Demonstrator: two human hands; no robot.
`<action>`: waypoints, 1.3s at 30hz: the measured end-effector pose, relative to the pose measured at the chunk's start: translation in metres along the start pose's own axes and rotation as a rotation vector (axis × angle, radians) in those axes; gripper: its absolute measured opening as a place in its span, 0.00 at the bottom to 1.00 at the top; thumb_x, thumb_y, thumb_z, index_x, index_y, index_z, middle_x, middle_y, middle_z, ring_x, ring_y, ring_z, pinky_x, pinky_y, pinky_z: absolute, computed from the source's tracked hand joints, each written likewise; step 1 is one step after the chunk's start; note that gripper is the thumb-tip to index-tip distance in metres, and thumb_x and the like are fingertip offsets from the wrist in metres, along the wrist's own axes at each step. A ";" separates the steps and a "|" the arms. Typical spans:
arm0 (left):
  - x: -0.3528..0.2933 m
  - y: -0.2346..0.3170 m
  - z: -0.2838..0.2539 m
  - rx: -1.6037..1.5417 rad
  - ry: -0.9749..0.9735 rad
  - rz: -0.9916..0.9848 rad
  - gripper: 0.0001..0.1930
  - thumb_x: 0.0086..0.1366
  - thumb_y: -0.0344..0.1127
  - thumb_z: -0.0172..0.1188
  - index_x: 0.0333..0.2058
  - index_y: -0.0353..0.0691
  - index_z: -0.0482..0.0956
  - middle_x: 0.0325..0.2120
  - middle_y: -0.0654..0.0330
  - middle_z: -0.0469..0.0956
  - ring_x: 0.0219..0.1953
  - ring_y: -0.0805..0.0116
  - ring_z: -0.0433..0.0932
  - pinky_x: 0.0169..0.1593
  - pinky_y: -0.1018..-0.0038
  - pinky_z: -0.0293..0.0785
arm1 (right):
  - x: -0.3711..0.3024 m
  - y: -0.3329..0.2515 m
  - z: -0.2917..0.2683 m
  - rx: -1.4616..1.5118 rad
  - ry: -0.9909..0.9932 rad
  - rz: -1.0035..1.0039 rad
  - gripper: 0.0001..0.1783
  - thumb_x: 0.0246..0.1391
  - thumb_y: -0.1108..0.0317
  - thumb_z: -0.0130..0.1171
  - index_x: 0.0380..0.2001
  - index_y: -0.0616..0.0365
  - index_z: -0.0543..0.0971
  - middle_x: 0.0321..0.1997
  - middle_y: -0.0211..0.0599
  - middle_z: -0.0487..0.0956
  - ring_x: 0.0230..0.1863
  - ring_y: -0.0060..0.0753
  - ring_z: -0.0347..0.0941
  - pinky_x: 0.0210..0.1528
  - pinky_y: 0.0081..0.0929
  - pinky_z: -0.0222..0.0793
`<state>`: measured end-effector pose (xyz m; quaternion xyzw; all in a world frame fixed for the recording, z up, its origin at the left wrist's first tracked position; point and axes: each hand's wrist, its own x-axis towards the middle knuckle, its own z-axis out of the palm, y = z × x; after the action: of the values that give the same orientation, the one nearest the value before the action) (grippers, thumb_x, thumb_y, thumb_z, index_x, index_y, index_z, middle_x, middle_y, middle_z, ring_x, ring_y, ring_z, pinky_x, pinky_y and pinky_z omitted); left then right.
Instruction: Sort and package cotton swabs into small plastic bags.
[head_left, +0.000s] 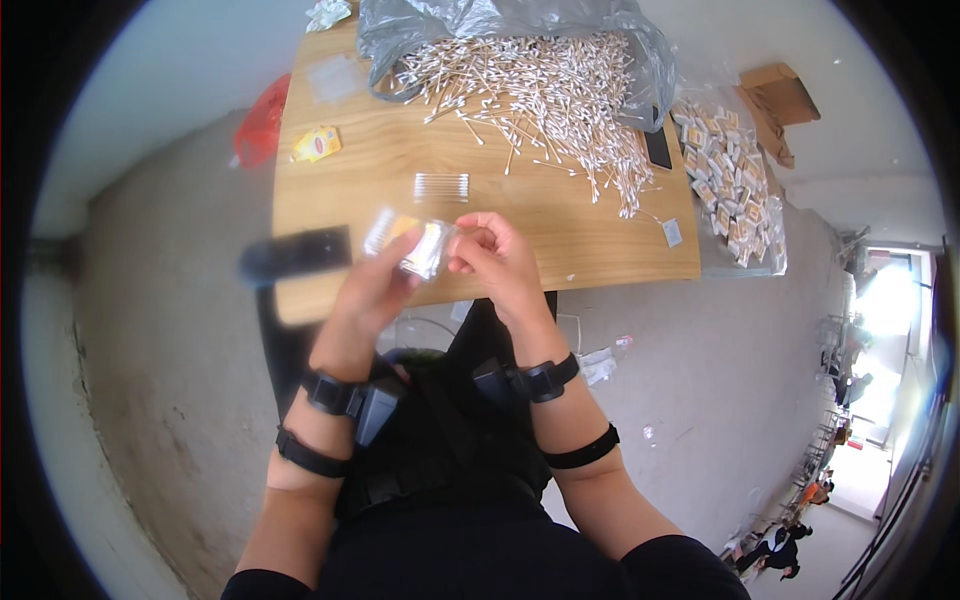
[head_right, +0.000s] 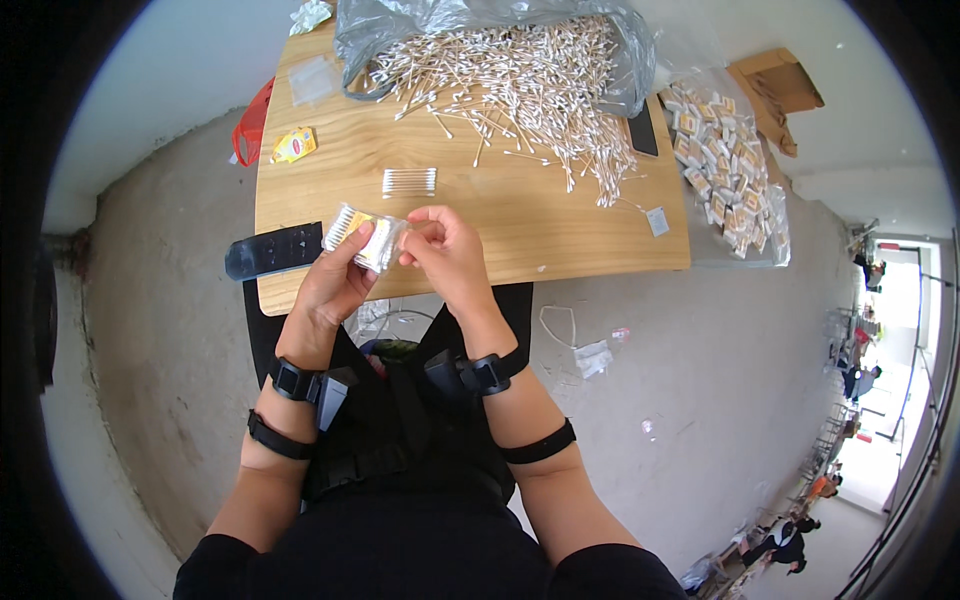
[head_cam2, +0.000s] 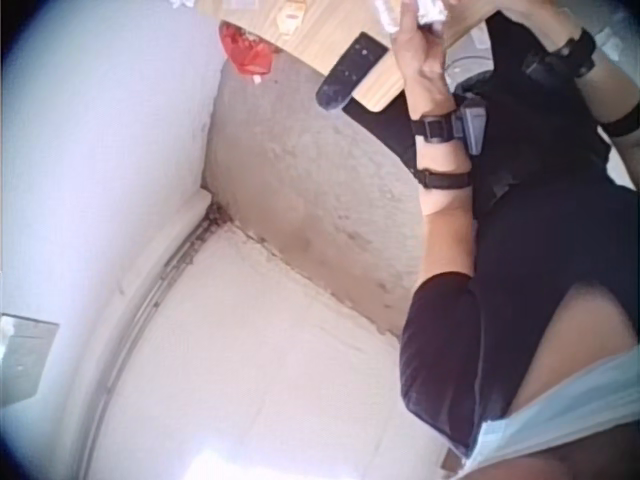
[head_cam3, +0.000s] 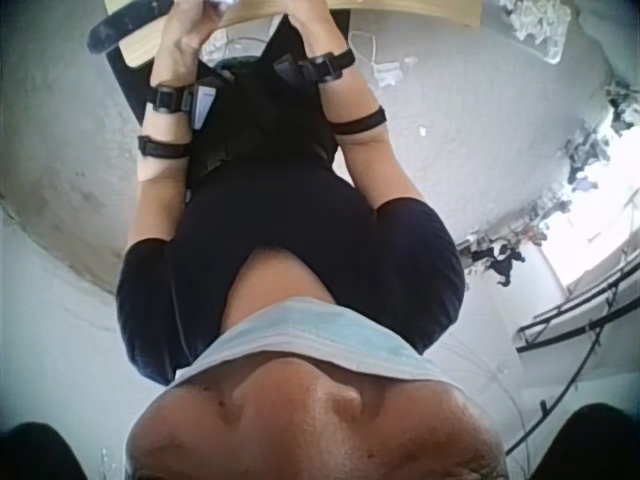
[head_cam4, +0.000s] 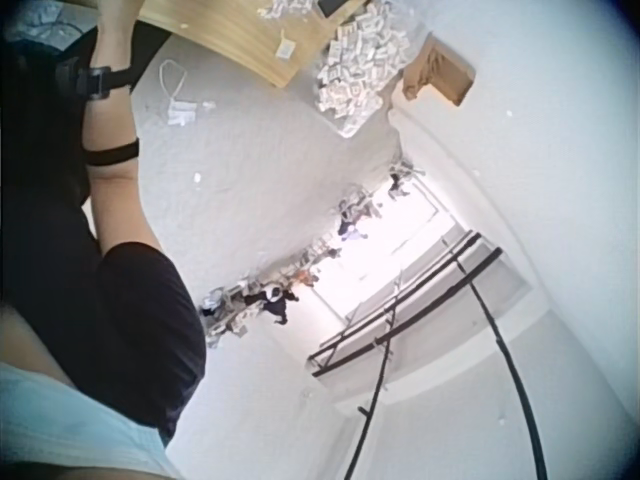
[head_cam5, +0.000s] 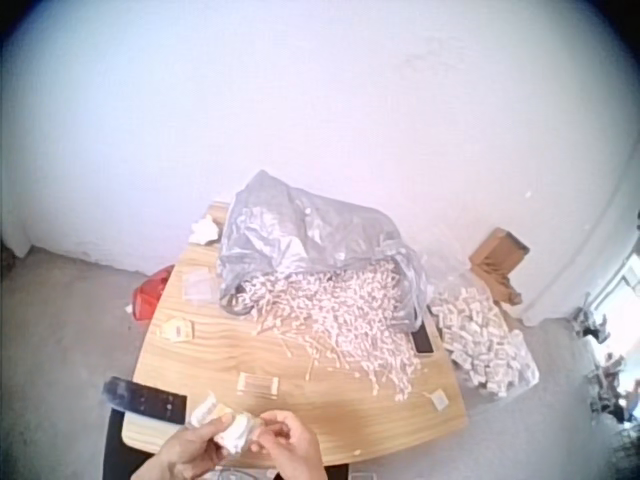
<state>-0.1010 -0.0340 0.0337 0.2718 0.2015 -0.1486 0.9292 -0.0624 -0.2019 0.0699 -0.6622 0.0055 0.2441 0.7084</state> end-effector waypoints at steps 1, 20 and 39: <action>0.002 -0.001 -0.001 -0.022 0.001 0.019 0.11 0.64 0.34 0.60 0.44 0.40 0.75 0.36 0.62 0.81 0.37 0.74 0.81 0.36 0.79 0.80 | 0.000 0.005 0.006 0.037 0.058 -0.059 0.17 0.52 0.74 0.59 0.45 0.65 0.70 0.30 0.36 0.78 0.30 0.22 0.77 0.32 0.16 0.69; 0.005 -0.020 -0.012 -0.097 0.200 0.232 0.10 0.64 0.35 0.60 0.43 0.42 0.76 0.37 0.65 0.80 0.38 0.77 0.79 0.39 0.81 0.76 | -0.009 0.038 0.040 -0.097 0.073 -0.175 0.15 0.54 0.67 0.63 0.44 0.57 0.74 0.36 0.29 0.78 0.36 0.18 0.73 0.34 0.16 0.65; 0.012 -0.004 -0.015 1.239 -0.063 0.582 0.17 0.59 0.30 0.64 0.47 0.36 0.76 0.40 0.61 0.79 0.43 0.72 0.76 0.50 0.76 0.70 | 0.007 0.009 -0.010 -0.884 0.075 -0.813 0.05 0.50 0.74 0.61 0.33 0.57 0.78 0.33 0.36 0.76 0.36 0.35 0.75 0.36 0.29 0.70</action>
<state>-0.0962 -0.0310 0.0146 0.7920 -0.0292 0.0116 0.6097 -0.0564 -0.2090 0.0580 -0.8514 -0.3251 -0.0907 0.4016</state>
